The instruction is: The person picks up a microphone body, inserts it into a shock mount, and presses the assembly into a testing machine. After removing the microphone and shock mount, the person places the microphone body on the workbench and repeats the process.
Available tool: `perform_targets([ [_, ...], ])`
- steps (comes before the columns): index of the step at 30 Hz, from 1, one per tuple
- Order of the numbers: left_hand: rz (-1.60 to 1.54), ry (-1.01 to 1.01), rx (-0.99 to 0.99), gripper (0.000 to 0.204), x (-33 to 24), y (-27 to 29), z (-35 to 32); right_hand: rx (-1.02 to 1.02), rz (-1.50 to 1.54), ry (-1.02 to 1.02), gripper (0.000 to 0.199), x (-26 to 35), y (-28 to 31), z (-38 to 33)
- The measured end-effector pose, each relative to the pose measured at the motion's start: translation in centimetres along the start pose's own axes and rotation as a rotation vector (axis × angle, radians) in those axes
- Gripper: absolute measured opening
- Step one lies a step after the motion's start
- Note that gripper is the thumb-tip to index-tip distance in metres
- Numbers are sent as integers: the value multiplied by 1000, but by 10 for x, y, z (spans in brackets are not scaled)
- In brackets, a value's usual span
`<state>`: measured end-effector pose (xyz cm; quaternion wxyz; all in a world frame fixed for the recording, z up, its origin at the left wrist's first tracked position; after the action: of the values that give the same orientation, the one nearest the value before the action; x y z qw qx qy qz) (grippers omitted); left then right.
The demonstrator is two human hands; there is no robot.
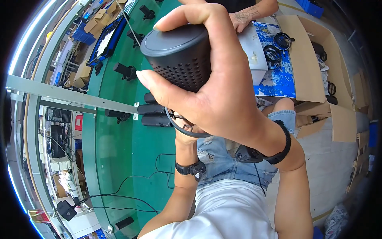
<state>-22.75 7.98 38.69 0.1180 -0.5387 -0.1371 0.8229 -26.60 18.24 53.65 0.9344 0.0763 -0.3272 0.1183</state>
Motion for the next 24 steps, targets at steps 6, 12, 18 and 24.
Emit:
perform_targets([
  [6,9,-20,6,115,-2,-2,4,-55,37,-82,51,1,-4,0],
  [12,25,-49,-311,113,33,12,-30,-37,180,-102,52,5,-9,0],
  [18,-75,-58,-313,110,3,-8,-9,-81,145,-126,49,6,-5,-3],
  [24,57,-124,-155,118,-8,-10,-2,-92,60,-210,51,-1,2,-9],
])
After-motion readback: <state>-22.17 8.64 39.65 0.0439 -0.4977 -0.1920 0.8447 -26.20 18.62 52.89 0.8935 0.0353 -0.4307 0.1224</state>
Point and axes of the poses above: each hand's wrist, its own z-axis towards the middle knuckle, its own y-axis out of the back of the hand, x = y × z, the point moved 6 cm from there along z, towards the middle knuckle, and after that the axes turned 8 degrees about -y, right-handed, at the moved point
